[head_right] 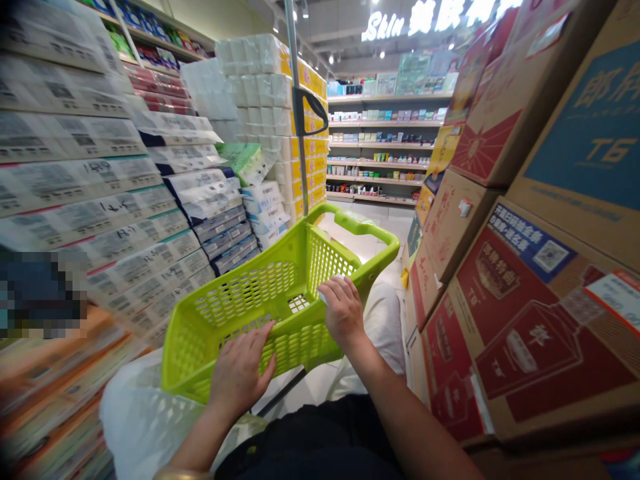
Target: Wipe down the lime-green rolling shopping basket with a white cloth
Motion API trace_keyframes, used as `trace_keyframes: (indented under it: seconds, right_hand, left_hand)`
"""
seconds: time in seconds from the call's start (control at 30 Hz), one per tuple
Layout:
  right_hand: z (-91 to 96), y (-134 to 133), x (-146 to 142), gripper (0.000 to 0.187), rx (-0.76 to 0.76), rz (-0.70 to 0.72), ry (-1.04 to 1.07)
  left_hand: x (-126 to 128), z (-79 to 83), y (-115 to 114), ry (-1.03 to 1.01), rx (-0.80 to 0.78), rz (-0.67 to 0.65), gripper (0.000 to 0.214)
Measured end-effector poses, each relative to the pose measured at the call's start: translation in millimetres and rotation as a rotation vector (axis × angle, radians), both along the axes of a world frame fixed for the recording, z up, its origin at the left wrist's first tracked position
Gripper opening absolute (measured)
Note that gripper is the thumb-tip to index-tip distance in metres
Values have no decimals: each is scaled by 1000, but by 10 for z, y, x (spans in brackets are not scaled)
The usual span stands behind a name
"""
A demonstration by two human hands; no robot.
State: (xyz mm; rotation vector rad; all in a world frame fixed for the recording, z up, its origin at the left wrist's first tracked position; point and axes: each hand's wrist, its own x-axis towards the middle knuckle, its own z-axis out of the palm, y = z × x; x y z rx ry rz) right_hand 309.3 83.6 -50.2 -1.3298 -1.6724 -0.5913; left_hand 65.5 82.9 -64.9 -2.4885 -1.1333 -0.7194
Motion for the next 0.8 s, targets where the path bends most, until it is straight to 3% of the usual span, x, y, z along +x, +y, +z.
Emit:
trace_keyframes:
  seconds: [0.2, 0.5, 0.67, 0.8]
  right_hand:
    - [-35, -6, -195, 8, -18, 27, -64]
    - [65, 38, -35, 14, 44, -59, -19]
    - [-46, -8, -260, 15, 1, 71, -42]
    - [10, 12, -140, 14, 22, 87, -63]
  left_hand:
    - [-9, 13, 5, -9, 15, -7, 49]
    - [2, -18, 14, -2, 24, -2, 50]
    - [-10, -12, 13, -6, 20, -6, 50]
    - [-27, -25, 19, -1, 2, -13, 50]
